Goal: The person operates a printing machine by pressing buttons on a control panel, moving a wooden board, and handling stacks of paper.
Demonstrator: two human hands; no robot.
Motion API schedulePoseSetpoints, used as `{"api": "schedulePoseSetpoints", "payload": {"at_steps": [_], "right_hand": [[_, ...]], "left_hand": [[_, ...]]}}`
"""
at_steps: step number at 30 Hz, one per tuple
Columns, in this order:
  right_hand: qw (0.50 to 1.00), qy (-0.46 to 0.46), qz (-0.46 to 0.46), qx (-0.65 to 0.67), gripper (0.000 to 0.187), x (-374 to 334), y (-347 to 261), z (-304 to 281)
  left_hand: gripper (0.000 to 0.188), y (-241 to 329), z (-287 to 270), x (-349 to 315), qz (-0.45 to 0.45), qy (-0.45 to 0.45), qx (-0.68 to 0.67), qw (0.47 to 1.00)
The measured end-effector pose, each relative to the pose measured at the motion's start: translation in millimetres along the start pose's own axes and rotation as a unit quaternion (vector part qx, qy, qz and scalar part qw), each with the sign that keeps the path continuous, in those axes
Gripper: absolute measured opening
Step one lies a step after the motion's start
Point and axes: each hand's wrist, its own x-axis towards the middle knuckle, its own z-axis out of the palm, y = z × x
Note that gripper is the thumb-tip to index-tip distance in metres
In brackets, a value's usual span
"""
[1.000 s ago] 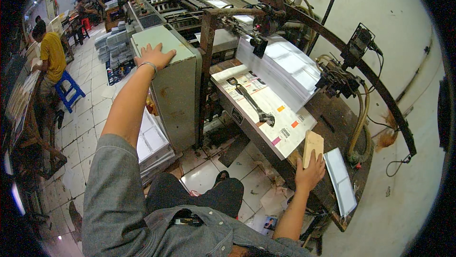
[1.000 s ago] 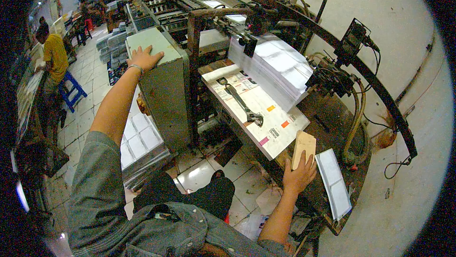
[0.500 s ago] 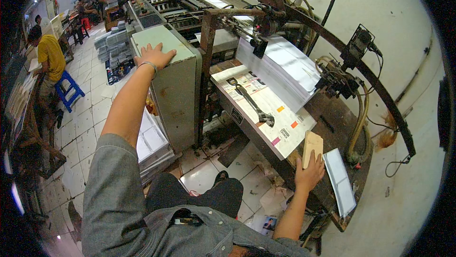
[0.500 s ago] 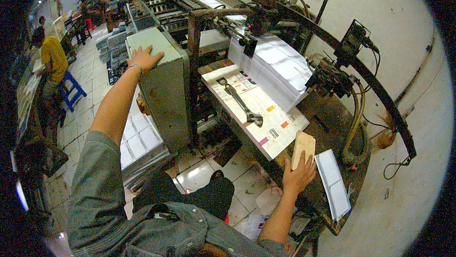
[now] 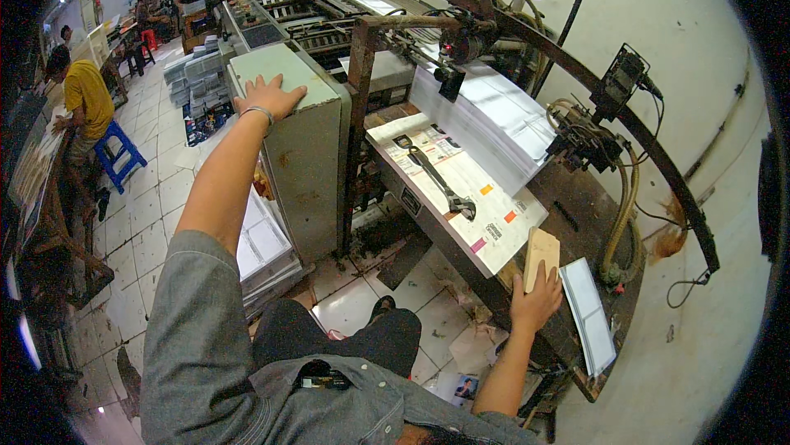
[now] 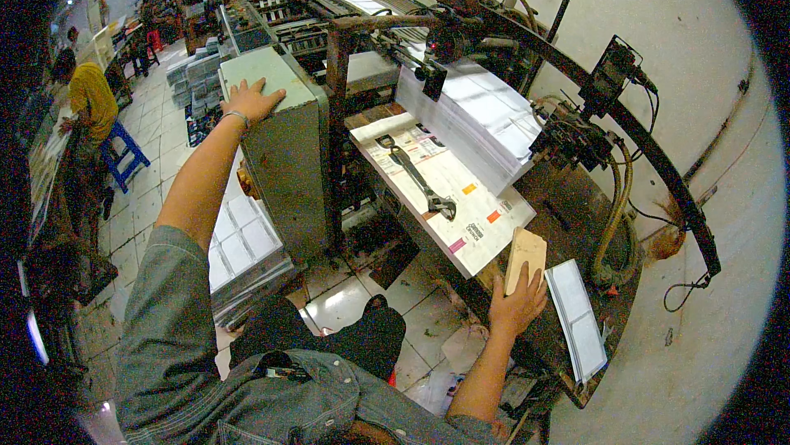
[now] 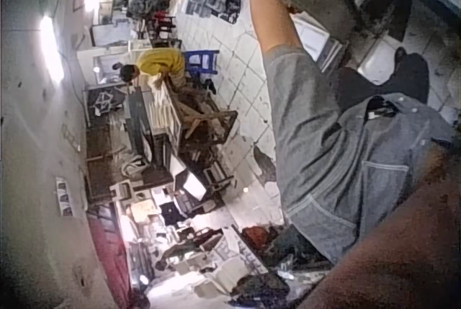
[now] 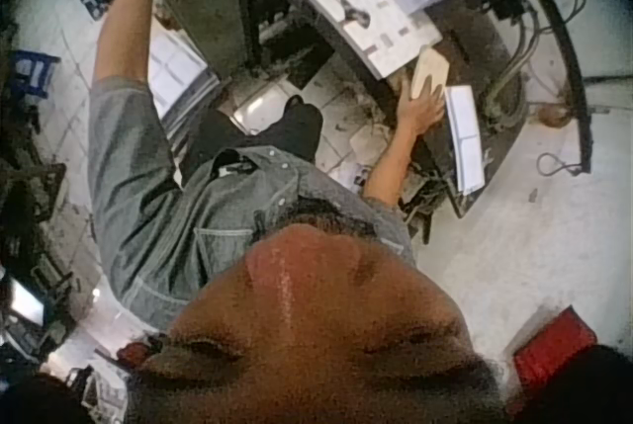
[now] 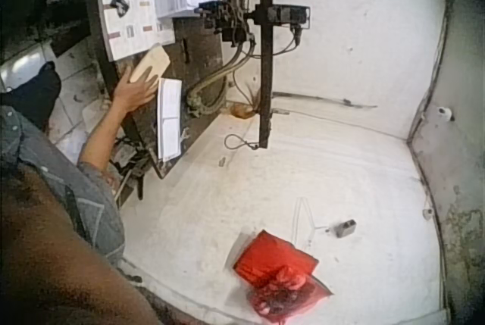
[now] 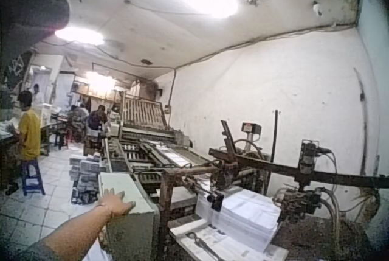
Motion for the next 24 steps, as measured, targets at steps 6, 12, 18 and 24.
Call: {"api": "schedulePoseSetpoints", "payload": {"at_steps": [6, 12, 18, 24], "right_hand": [[1.0, -0.007, 0.003, -0.001, 0.075, -0.4, -1.9, -3.6], [1.0, 0.004, -0.006, -0.003, 0.074, -0.5, 0.6, 1.4], [1.0, 0.006, -0.005, 0.002, 0.074, 0.1, 1.3, 1.9], [1.0, 0.007, -0.008, -0.003, 0.073, 0.5, 2.0, 2.8]], "left_hand": [[0.089, 0.9, -1.8, -1.8, -0.001, -0.003, -0.001, 1.0], [0.088, -0.6, -1.5, -1.4, 0.0, -0.001, -0.001, 1.0], [0.087, -0.6, -3.0, -2.9, 0.009, -0.005, -0.002, 1.0], [0.087, -0.5, -3.0, -3.3, 0.007, 0.001, 0.006, 1.0]]}}
